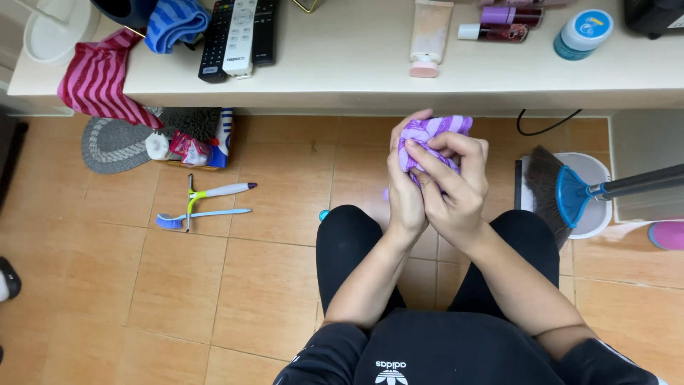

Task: The person cleans a white shelf and a television screen using a purple striped cloth. They wipe various items on the shelf, including bottles and a remote, then clean the TV screen and the wall area above the shelf.

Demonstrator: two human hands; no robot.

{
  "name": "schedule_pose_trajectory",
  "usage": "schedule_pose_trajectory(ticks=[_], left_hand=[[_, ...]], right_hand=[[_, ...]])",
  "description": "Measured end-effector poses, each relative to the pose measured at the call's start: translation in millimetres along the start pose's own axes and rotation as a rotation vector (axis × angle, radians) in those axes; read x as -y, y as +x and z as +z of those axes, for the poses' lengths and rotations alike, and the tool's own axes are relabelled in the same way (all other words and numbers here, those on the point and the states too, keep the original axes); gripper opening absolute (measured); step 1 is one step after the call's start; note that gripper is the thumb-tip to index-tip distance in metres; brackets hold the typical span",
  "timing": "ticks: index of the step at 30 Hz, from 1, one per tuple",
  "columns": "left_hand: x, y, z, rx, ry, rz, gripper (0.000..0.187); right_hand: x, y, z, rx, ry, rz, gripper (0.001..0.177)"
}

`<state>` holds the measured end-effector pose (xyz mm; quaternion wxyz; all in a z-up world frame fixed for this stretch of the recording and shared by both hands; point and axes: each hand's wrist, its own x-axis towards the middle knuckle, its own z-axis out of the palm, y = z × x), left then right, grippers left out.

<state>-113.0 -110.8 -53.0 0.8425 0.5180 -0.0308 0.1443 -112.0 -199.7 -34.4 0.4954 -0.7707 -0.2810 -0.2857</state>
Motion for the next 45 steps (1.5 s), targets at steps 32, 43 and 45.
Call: schedule_pose_trajectory(ticks=[32,43,45], left_hand=[[104,97,94,0.059,0.838,0.523,0.037],[136,101,113,-0.112,1.179,0.610,0.062],[116,77,98,-0.087,1.070,0.727,0.064]], right_hand=[[-63,-33,-119,-0.237,-0.157,0.283,0.009],[-53,-30,-111,-0.238,-0.135,0.306,0.011],[-53,-30,-103,-0.237,-0.111,0.308,0.011]])
